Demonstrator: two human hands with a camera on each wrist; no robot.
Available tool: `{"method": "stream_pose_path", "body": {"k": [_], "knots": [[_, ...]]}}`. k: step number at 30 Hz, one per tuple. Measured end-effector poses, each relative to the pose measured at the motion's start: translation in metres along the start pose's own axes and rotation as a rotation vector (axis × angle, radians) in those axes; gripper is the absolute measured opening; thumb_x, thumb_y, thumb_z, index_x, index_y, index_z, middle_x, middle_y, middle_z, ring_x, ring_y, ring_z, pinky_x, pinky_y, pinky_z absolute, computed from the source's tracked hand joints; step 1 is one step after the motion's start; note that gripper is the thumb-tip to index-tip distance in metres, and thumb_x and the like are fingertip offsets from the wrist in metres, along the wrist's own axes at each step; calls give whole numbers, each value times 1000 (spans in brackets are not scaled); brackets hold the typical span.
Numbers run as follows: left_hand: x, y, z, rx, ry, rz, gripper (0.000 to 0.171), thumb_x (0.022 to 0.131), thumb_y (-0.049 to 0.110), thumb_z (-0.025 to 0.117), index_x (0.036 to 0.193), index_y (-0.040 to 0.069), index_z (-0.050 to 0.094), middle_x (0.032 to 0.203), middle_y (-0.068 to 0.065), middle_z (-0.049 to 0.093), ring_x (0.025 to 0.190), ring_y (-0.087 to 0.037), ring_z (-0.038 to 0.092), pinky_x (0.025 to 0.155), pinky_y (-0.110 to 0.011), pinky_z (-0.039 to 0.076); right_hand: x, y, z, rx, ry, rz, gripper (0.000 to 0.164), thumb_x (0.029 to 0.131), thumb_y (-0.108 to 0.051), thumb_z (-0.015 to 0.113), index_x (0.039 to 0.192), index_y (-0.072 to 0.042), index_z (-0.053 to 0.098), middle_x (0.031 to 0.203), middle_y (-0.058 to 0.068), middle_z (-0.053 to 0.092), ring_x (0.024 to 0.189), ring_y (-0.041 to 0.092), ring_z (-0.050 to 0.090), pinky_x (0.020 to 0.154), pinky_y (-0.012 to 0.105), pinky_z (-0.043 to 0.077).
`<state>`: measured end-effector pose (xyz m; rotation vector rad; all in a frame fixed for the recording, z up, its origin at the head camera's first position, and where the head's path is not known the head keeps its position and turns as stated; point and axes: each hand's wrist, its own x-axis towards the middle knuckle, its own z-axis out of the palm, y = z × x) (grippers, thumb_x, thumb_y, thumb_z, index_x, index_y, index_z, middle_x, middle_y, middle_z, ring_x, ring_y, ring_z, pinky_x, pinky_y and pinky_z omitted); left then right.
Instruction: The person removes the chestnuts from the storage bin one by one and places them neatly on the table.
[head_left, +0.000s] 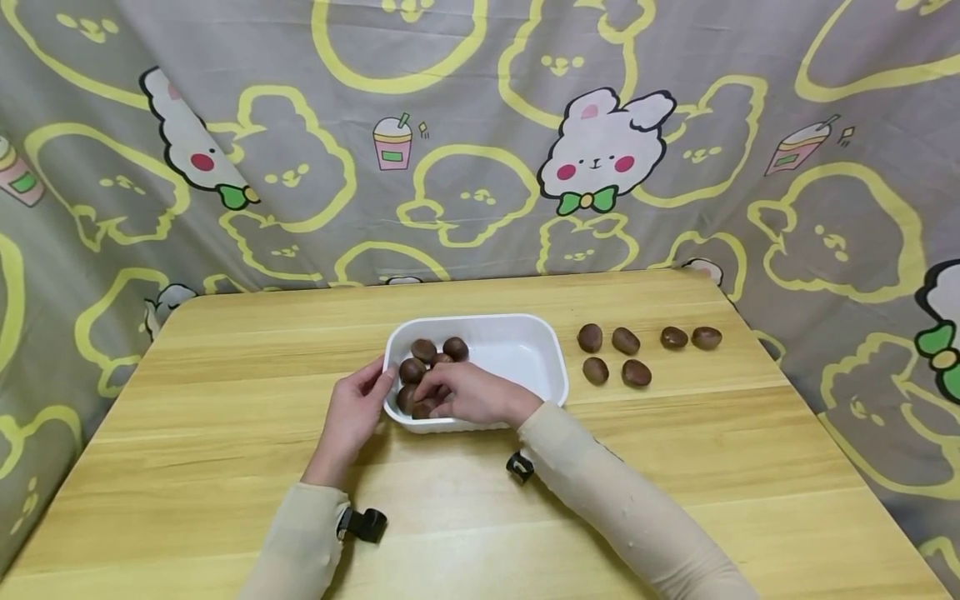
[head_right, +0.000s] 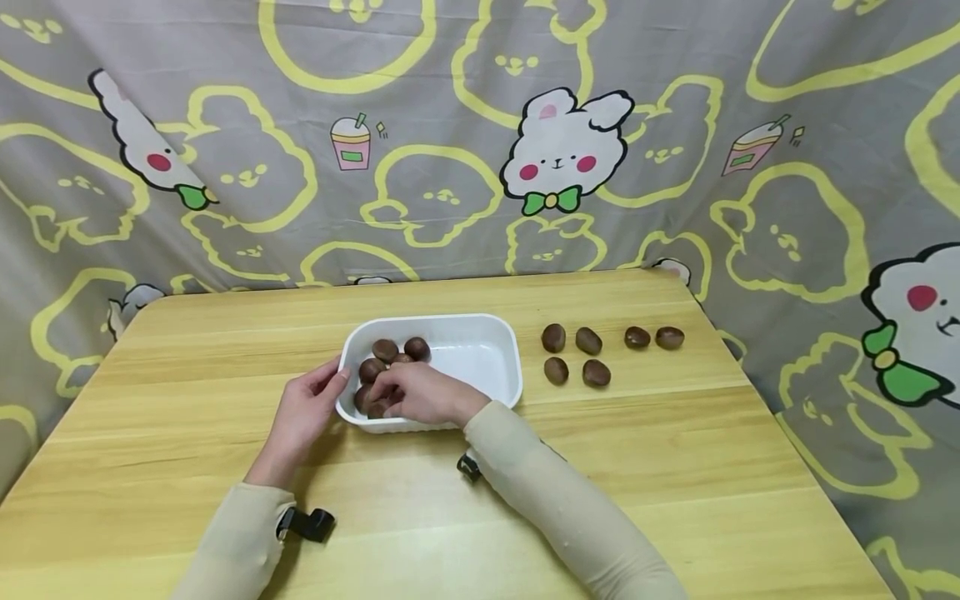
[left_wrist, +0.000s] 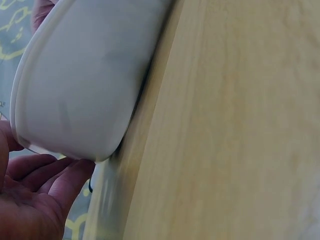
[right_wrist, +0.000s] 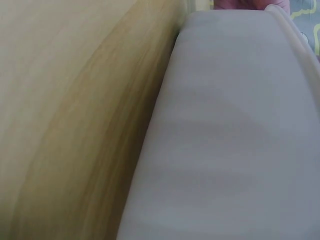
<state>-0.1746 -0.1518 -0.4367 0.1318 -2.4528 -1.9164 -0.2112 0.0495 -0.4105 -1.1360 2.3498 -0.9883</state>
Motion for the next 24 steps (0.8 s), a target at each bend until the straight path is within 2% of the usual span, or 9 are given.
{"method": "stream_pose_path", "body": {"k": [4,10,16,24], "knots": [[0,0,0,19,-3,-5,42,102,16,55,138,-4,52,137,-19,54,121,-24,52,97,-32,48,1,1,0,4,0,12,26,86,-6,75,112,-7,70,104,-2,68,95,10,62,87,22,49],[-1,0,0,46,0,-16,42,101,17,55,138,-3,52,136,-19,55,121,-24,53,97,-34,48,-1,1,1,36,7,29,26,86,-6,76,110,-8,70,107,-2,65,96,9,60,86,21,49],[-1,1,0,37,-3,-17,42,101,17,56,138,-3,53,135,-20,56,120,-25,54,96,-33,49,-4,2,-2,56,8,28,26,87,-5,75,112,-9,70,106,-4,64,95,8,61,88,24,50],[1,3,-3,75,-22,-20,43,102,18,55,138,-4,51,138,-21,52,123,-27,52,98,-36,47,-18,0,-21,84,69,53,26,89,-9,73,115,-10,69,106,-6,66,98,9,61,93,34,49]]}}
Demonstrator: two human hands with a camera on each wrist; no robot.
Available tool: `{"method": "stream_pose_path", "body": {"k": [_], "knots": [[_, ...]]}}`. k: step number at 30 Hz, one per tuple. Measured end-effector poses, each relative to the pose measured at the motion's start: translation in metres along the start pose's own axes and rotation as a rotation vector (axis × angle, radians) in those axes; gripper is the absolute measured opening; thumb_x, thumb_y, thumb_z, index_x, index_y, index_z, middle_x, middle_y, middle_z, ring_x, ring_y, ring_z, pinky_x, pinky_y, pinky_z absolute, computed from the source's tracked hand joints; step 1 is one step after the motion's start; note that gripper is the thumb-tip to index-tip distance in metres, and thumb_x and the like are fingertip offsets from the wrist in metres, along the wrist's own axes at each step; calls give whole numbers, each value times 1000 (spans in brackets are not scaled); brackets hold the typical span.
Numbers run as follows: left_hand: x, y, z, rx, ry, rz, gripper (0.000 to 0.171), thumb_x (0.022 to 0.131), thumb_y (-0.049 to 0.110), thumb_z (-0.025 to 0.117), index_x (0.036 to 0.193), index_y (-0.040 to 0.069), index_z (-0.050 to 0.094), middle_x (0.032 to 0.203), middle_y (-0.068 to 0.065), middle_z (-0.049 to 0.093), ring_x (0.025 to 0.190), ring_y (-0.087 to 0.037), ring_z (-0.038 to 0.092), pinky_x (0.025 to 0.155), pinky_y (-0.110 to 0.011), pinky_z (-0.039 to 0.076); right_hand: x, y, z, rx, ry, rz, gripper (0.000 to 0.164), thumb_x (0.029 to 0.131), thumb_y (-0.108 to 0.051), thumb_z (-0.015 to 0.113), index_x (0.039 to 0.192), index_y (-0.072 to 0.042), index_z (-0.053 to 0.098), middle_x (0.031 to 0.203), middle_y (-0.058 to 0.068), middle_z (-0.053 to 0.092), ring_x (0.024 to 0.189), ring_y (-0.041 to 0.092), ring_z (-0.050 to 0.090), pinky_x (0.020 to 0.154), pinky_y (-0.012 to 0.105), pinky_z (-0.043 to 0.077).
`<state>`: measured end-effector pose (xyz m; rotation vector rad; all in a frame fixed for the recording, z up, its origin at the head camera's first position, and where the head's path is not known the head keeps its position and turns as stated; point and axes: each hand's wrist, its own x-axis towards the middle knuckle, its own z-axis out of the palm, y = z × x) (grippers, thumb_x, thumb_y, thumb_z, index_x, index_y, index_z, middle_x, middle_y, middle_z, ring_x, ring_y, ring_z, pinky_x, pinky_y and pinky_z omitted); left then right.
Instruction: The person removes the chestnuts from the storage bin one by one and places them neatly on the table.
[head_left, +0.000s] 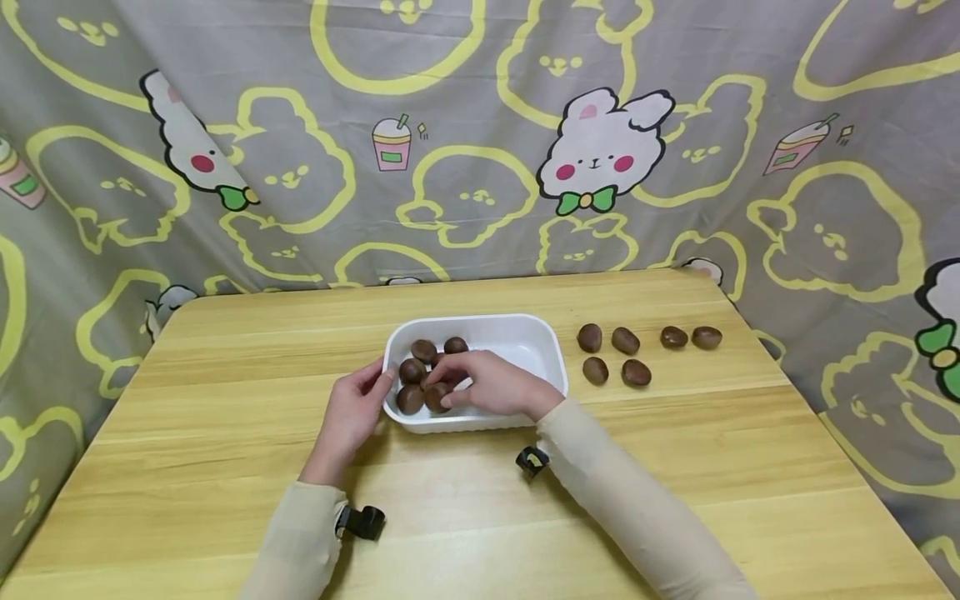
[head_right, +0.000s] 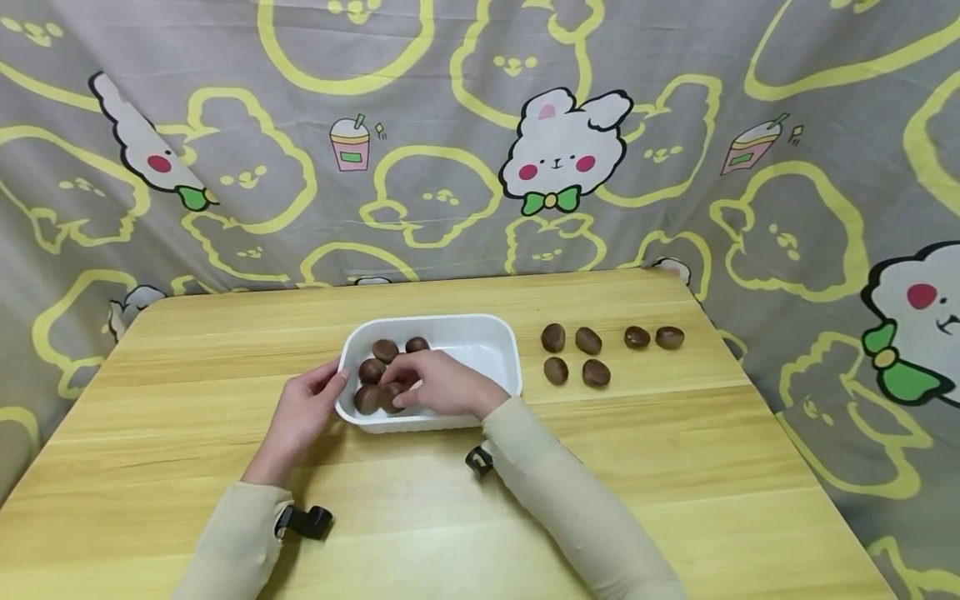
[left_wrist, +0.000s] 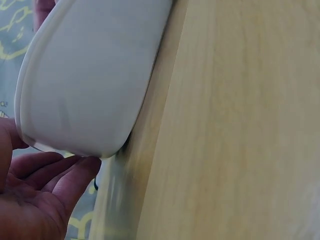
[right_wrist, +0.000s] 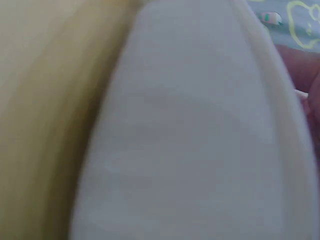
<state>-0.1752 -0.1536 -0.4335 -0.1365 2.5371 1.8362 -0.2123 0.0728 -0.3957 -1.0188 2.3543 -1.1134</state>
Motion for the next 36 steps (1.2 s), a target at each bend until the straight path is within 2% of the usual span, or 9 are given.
{"method": "stream_pose_path", "body": {"k": [5,9,12,18,22,26,31,36], "knots": [[0,0,0,-11,-9,-13,44,102,19,55,139,-3,50,139,-21,51,123,-28,52,96,-34,48,-17,1,-19,77,97,0,29,90,-9,72,119,-9,68,110,-4,66,103,13,60,94,45,49],[0,-2,0,-18,-6,-23,44,102,19,55,139,-3,50,139,-21,52,123,-28,53,95,-33,49,-32,3,-34,183,179,-37,30,92,-9,70,121,-6,66,113,0,66,106,16,60,94,44,50],[0,-2,0,-15,-1,-21,43,102,19,54,139,-3,50,138,-21,53,122,-28,53,95,-32,49,-46,4,-48,226,242,-33,31,93,-9,68,124,-6,64,115,1,65,109,17,60,95,41,50],[-1,1,0,-10,7,-10,42,102,17,54,138,-4,51,135,-22,55,119,-27,54,94,-31,50,-77,8,-85,244,370,53,34,94,-10,67,128,-5,62,121,6,64,112,22,58,94,39,50],[-1,1,0,-11,0,-16,42,102,17,54,138,-4,52,135,-22,55,119,-27,55,94,-32,50,-98,15,-101,240,444,122,35,95,-12,66,130,-5,60,124,8,63,115,23,56,91,32,50],[0,1,-1,-13,-2,-22,42,102,18,54,138,-3,53,135,-21,55,119,-27,54,94,-32,50,-118,28,-111,217,504,171,36,96,-14,65,131,-7,60,125,8,63,118,21,54,91,25,48],[0,1,0,-18,-10,-23,42,102,18,54,138,-4,52,135,-22,55,119,-27,54,93,-31,50,-147,50,-124,210,588,220,37,96,-15,65,132,-7,59,120,7,64,111,17,56,89,21,47],[-1,0,0,-12,1,-19,42,102,18,54,137,-4,53,133,-22,56,118,-27,55,93,-32,51,-179,83,-133,189,608,280,41,96,-18,67,133,-2,57,117,5,65,104,12,58,84,18,47]]}}
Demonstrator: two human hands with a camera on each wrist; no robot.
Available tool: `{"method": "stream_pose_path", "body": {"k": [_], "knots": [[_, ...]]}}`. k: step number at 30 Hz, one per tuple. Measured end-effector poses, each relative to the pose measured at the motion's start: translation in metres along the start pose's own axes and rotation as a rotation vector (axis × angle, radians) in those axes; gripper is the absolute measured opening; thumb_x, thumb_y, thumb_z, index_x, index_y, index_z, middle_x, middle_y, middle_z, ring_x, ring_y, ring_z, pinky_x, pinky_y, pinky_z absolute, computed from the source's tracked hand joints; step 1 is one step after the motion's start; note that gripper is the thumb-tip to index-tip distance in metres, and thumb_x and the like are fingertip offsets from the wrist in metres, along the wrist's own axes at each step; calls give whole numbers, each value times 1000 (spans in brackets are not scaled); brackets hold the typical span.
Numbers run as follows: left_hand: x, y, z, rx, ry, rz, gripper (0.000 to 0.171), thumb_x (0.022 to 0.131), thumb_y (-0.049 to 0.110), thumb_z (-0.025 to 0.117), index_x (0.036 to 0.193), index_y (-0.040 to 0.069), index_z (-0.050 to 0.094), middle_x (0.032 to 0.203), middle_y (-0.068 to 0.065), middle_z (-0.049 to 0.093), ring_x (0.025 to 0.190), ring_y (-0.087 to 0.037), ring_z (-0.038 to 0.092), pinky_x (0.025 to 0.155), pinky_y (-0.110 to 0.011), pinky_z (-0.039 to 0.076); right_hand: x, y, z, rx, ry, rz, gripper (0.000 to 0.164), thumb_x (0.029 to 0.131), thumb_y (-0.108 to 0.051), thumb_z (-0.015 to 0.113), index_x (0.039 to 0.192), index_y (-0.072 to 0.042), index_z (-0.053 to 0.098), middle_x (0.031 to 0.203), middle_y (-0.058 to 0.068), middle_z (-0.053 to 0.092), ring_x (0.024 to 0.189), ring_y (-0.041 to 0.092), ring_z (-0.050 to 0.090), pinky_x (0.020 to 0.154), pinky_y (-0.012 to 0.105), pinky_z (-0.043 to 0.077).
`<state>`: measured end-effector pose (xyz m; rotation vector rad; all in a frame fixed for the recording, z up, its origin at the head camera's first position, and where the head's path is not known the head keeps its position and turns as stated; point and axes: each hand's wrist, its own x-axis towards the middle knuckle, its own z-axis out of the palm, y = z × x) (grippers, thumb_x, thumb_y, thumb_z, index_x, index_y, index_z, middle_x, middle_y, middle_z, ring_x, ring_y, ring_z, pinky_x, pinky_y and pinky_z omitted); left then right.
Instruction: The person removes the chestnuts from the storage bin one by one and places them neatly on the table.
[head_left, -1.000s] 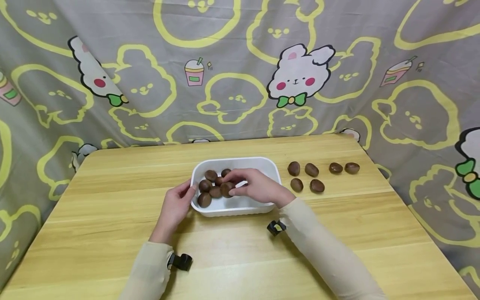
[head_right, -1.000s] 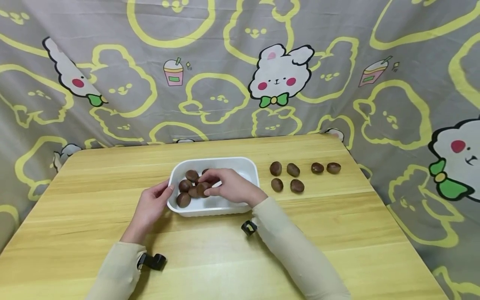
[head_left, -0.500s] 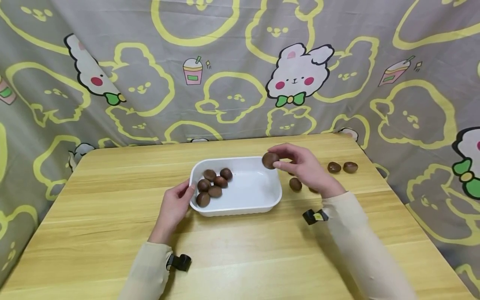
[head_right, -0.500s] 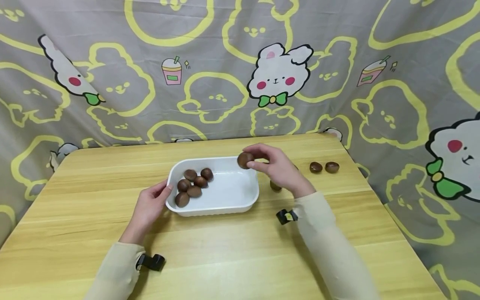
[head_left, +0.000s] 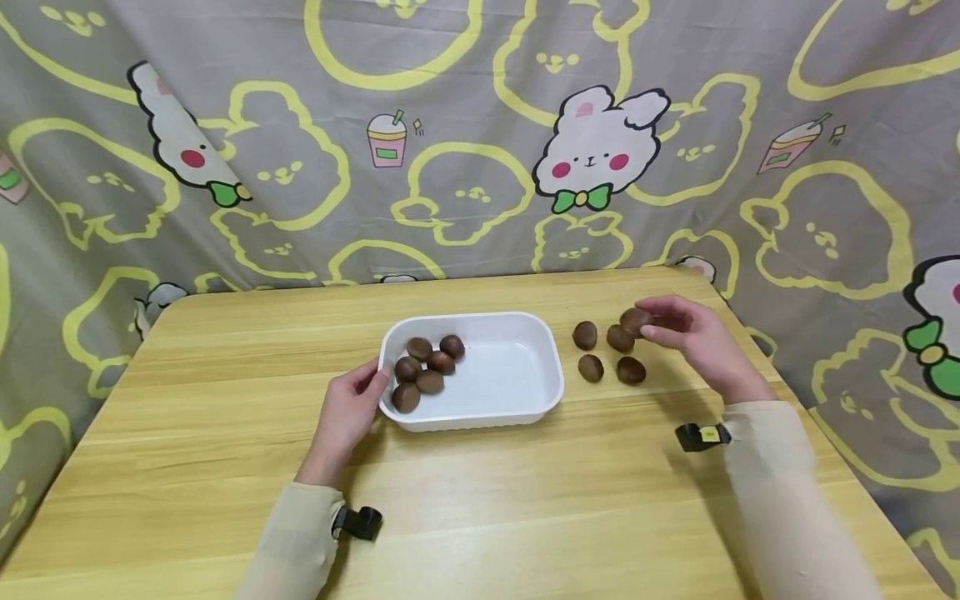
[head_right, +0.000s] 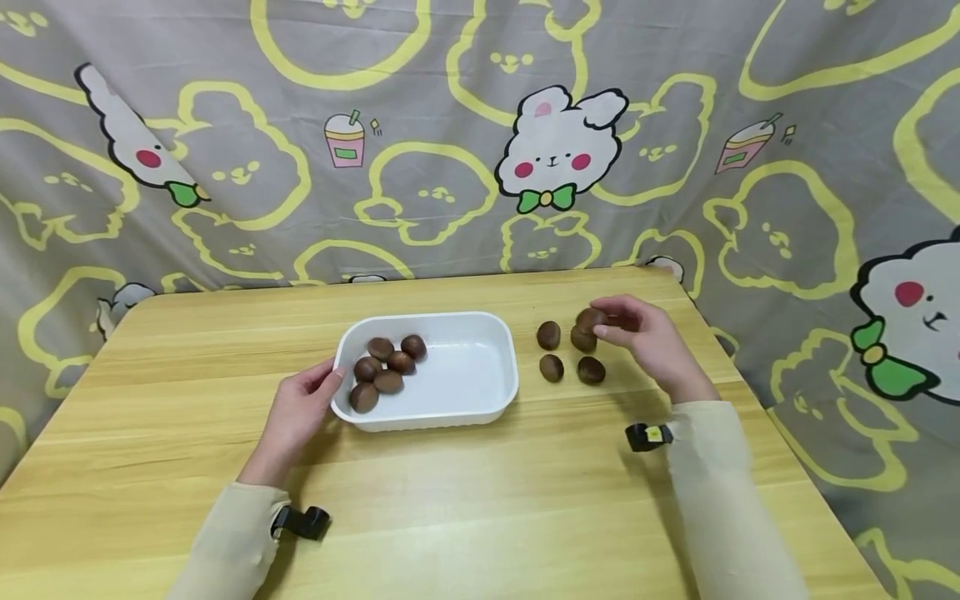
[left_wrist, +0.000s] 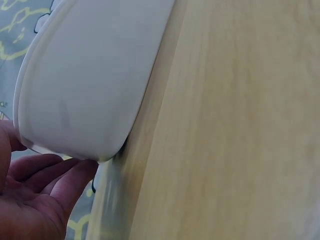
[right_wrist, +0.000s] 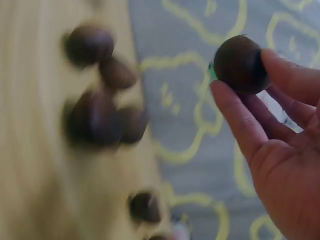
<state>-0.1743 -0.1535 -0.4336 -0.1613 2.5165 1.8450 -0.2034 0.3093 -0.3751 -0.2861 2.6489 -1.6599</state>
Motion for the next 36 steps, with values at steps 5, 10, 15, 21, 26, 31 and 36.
{"method": "stream_pose_path", "body": {"k": [5,10,15,21,26,31,36], "knots": [[0,0,-1,-2,2,-3,42,102,18,54,137,-4,53,133,-22,56,118,-27,55,93,-32,51,-10,29,-17,-104,-25,76,43,96,-17,66,132,3,54,118,11,63,100,7,58,82,15,46],[0,0,0,-8,-3,-13,42,102,18,54,138,-4,52,135,-22,55,119,-27,55,93,-31,51,-16,43,-24,-158,-45,153,44,97,-18,65,133,5,54,123,21,59,97,3,56,79,15,47],[0,0,0,-14,-6,-6,42,102,18,54,137,-4,52,135,-22,55,119,-27,55,92,-31,51,-18,50,-24,-187,-54,211,45,98,-19,63,133,7,53,132,25,51,97,2,53,78,15,48],[0,0,0,-5,-1,9,41,102,18,54,136,-4,54,133,-21,56,118,-26,55,93,-31,51,-17,52,-21,-216,-37,220,44,97,-17,64,132,7,54,133,26,50,111,28,50,80,15,43],[0,-1,0,4,-3,10,41,102,19,54,136,-3,54,133,-20,57,118,-25,54,95,-34,50,-18,56,-20,-228,-35,232,44,98,-18,63,133,7,54,132,26,50,118,37,47,85,19,40],[1,-1,-1,9,-5,12,41,102,19,54,136,-3,54,134,-20,57,120,-25,54,96,-35,49,-19,60,-20,-232,-30,239,46,98,-21,63,134,5,52,131,27,51,120,37,46,88,24,40],[2,-2,-3,4,-6,9,42,101,20,56,136,-3,54,135,-20,56,121,-26,53,96,-34,49,-21,61,-21,-255,-23,208,46,98,-23,63,134,5,53,130,27,52,120,39,47,86,18,40]]}}
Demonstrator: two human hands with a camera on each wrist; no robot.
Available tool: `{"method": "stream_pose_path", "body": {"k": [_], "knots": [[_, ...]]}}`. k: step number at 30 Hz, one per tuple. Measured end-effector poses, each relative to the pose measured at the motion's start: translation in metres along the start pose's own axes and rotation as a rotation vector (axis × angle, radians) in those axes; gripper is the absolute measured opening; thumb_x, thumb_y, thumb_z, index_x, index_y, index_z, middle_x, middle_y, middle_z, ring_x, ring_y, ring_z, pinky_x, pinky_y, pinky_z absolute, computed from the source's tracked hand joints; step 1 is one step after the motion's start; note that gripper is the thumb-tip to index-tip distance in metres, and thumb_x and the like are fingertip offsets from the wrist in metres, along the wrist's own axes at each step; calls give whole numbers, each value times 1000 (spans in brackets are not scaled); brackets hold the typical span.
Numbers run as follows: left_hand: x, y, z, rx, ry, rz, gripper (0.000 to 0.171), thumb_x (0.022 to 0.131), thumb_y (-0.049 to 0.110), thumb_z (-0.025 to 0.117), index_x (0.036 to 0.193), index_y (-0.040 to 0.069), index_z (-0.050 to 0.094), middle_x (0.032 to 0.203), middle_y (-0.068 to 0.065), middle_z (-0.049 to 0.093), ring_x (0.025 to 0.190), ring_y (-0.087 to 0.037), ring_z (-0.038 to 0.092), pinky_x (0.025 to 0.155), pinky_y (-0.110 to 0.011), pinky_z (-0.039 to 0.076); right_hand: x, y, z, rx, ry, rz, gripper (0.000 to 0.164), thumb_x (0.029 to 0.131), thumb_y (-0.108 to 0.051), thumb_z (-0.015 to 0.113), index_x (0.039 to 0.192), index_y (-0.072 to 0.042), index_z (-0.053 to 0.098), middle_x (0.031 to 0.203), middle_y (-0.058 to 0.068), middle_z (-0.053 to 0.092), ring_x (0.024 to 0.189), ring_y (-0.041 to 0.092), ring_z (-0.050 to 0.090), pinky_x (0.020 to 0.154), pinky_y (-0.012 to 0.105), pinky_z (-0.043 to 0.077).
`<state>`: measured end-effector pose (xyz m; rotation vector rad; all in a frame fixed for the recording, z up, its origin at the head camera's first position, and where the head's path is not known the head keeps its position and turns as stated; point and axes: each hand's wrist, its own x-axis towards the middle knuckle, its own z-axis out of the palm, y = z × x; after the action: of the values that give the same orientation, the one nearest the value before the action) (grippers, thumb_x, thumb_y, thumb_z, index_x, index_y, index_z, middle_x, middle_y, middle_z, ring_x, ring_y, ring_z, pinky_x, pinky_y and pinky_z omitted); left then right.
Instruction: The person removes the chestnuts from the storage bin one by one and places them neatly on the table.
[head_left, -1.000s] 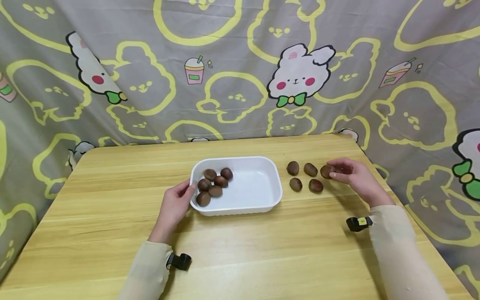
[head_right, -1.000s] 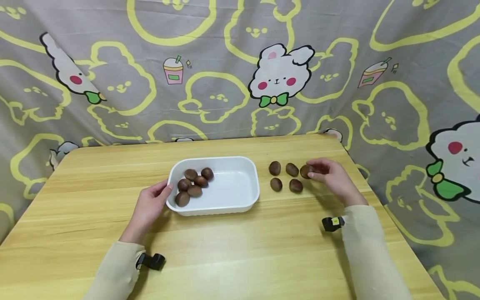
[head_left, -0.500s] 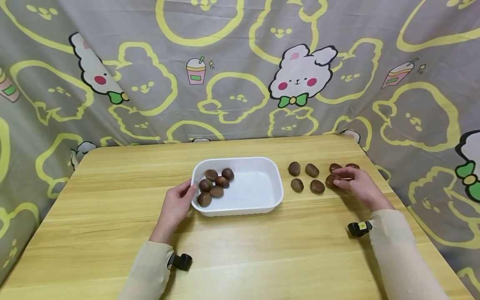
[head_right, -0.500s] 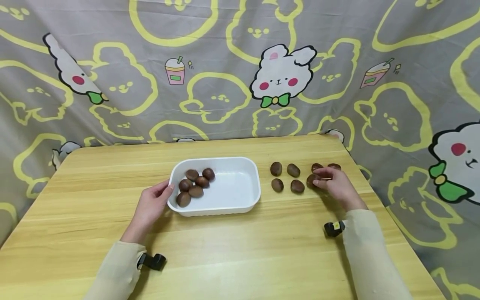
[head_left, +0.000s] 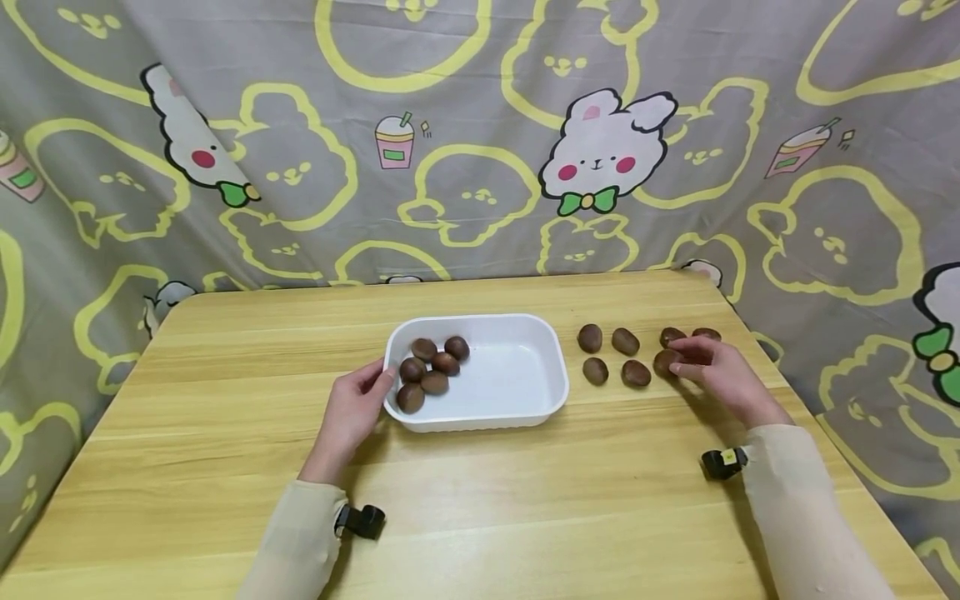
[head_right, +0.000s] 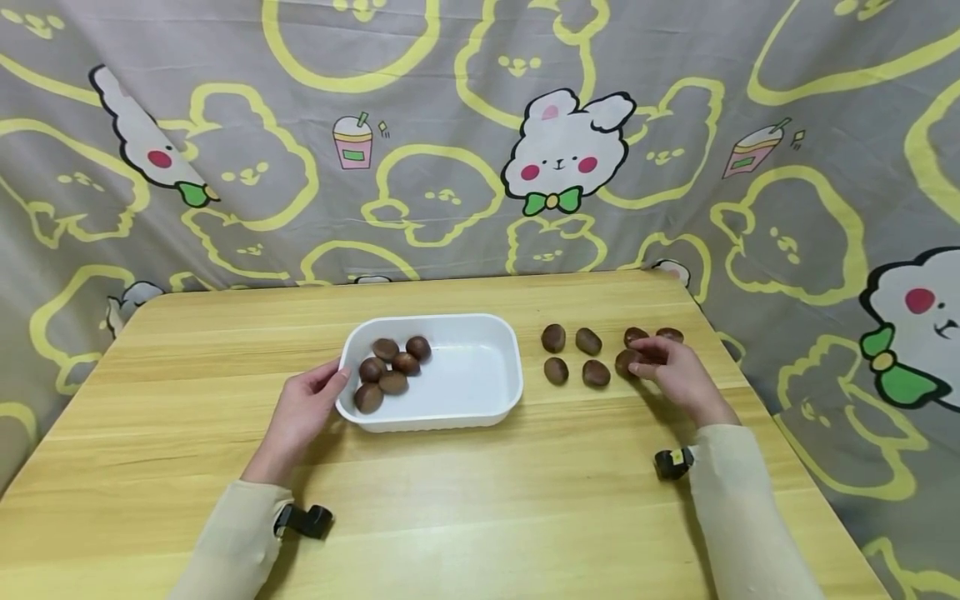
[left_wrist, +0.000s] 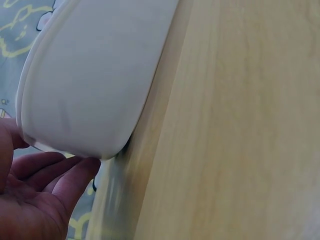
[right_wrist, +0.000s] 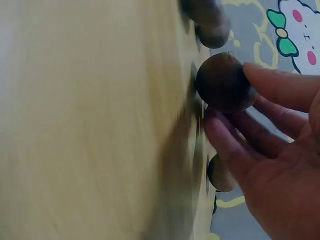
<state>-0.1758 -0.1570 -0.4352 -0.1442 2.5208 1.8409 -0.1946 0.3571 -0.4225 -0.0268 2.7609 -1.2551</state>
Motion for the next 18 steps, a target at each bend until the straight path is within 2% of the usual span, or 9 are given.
{"method": "stream_pose_path", "body": {"k": [6,10,13,16,18], "knots": [[0,0,-1,-21,-5,-4,42,101,19,56,136,-3,54,135,-20,55,122,-26,53,96,-33,49,-2,-9,0,20,57,-39,43,97,-24,65,130,2,58,135,21,53,125,39,47,83,8,37],[0,0,0,-30,-8,-7,42,101,19,56,137,-4,53,136,-21,54,123,-27,52,96,-32,48,-4,-26,3,17,154,-69,39,98,-24,64,127,1,60,124,20,60,112,29,57,81,11,40],[0,0,0,-31,-8,-7,43,102,20,55,137,-4,53,137,-21,54,123,-27,52,97,-33,48,-4,-41,10,-7,230,-113,32,98,-21,63,122,0,63,113,18,65,99,17,59,77,12,43],[0,0,0,-31,-7,-6,42,102,20,55,137,-3,53,137,-20,54,123,-27,52,97,-33,48,-2,-56,19,-18,264,-171,27,99,-18,62,119,-1,64,105,15,66,91,13,59,74,12,45],[-1,0,0,-30,-6,-3,42,102,20,55,137,-3,54,136,-20,55,122,-26,52,97,-34,48,-2,-67,26,-19,256,-202,25,99,-18,61,119,-2,65,104,13,66,92,15,59,76,14,45]]}}
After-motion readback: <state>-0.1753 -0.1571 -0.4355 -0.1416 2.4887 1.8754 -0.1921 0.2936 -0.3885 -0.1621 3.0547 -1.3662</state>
